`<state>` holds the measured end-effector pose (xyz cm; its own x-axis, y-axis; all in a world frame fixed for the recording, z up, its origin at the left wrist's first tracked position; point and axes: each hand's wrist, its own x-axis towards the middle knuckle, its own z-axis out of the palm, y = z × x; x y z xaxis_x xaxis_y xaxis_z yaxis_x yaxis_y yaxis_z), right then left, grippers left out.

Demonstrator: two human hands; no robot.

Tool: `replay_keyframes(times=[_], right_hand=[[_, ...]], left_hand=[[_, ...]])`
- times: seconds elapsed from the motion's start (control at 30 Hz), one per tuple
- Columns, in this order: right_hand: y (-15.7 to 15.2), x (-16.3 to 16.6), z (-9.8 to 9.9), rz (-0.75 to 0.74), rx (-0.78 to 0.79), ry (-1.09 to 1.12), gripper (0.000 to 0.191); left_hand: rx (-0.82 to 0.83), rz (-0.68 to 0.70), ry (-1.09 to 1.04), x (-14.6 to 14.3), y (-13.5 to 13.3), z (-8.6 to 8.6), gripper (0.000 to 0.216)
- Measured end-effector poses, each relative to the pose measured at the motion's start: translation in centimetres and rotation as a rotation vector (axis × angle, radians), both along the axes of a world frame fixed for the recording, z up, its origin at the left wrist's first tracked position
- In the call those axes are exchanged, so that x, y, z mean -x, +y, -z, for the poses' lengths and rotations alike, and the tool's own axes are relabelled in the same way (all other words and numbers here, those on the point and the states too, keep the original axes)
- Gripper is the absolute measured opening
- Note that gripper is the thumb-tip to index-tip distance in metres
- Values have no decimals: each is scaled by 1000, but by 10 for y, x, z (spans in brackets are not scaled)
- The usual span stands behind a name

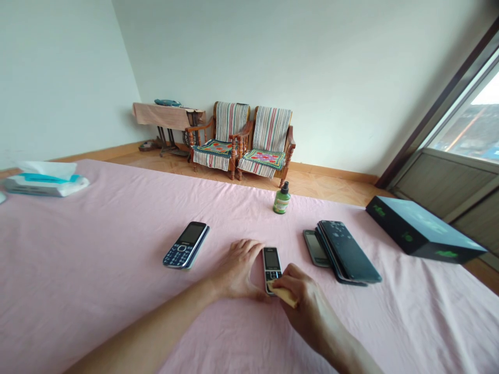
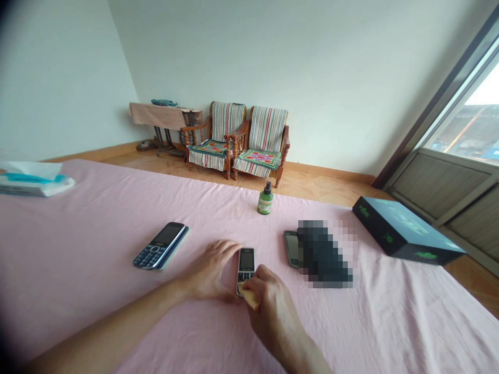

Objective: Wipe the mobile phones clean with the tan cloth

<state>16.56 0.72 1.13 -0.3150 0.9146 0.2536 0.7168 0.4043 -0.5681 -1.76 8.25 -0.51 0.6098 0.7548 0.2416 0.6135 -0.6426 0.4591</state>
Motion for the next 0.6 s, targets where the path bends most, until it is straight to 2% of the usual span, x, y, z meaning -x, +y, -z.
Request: replay_keyframes(times=[0.6], right_hand=[[0,0,-2,-17,28,-15,28]], left_hand=[[-2,4,-6,1,-1,-1,89]])
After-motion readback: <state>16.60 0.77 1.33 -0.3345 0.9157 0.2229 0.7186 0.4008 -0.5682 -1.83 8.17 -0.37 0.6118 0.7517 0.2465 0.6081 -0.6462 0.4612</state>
